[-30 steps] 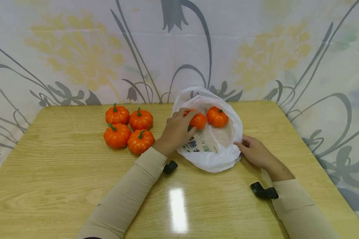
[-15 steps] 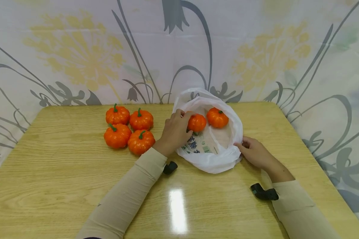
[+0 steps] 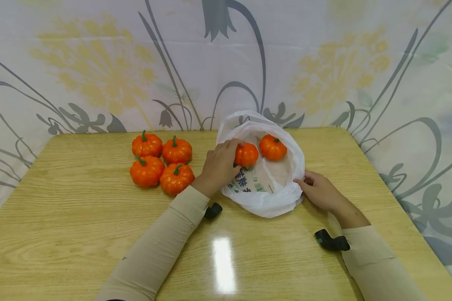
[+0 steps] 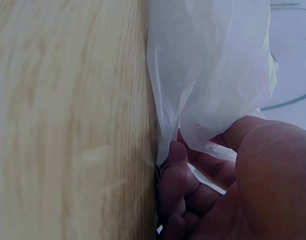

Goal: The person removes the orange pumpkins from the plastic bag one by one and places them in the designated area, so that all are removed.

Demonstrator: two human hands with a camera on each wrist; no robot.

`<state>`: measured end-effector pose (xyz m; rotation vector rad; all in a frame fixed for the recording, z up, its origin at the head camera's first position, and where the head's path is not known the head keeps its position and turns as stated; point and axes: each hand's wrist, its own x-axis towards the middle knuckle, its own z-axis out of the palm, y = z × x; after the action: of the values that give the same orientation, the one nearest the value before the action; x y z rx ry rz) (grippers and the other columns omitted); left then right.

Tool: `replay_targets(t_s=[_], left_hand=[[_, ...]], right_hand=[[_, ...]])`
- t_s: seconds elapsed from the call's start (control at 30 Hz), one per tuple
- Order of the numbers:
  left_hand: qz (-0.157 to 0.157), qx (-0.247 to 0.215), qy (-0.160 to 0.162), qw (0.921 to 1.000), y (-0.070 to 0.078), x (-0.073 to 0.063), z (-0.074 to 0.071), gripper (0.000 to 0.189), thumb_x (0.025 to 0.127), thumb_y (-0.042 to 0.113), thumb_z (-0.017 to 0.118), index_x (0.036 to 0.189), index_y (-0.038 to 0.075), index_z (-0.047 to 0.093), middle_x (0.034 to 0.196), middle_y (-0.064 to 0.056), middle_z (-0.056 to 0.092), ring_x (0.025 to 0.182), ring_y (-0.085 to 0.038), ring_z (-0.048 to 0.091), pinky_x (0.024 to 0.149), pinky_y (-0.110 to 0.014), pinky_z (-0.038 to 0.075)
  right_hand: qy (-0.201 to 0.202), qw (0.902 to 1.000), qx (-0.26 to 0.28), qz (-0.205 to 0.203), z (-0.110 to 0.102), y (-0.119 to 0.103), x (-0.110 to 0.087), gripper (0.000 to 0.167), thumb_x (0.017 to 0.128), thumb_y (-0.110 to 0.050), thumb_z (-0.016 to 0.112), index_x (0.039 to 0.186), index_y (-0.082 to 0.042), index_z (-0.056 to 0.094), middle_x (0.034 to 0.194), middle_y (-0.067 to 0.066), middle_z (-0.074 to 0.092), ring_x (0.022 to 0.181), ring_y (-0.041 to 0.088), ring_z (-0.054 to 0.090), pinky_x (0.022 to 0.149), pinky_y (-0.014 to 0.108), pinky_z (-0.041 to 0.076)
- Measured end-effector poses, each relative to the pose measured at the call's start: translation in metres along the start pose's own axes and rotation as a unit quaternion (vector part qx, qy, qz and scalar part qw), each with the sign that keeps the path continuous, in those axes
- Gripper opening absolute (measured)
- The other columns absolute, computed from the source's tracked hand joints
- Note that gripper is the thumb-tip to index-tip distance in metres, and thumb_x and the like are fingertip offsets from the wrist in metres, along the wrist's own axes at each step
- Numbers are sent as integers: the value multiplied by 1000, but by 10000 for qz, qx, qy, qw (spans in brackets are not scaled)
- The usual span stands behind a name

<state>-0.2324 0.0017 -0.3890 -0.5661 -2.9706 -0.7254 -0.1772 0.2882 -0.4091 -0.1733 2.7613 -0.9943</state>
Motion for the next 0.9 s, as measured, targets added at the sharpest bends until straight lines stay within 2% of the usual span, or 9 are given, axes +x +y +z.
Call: replay_targets(t_s=[0.43, 0.6, 0.9], left_hand=[[105, 229, -107, 9996, -1, 0, 2, 65, 88, 27, 77, 144, 22, 45, 137, -12, 53, 121, -32, 55, 99, -52, 46], [134, 323, 19, 9994, -2, 0, 2, 63, 88, 33, 77, 143, 24, 47, 133, -11, 56, 118, -30, 58, 97, -50, 47], [123, 90, 157, 9998, -1, 1, -1, 66, 87, 42, 76, 143, 20, 49, 131, -12, 58, 113, -29, 60, 97, -48, 46]], right_hand=[[4, 10000, 19, 38, 1, 0, 0, 36, 105, -33, 50, 116, 0, 62, 92, 8, 68, 81, 16, 56, 72, 26, 46], [28, 10000, -18, 45, 0, -1, 0, 35, 105, -32, 51, 115, 0, 63, 92, 9, 68, 82, 17, 56, 73, 27, 46], [33, 10000, -3, 10, 0, -1, 0, 34, 105, -31, 51, 116, 0, 63, 90, 7, 67, 81, 16, 55, 73, 26, 46]])
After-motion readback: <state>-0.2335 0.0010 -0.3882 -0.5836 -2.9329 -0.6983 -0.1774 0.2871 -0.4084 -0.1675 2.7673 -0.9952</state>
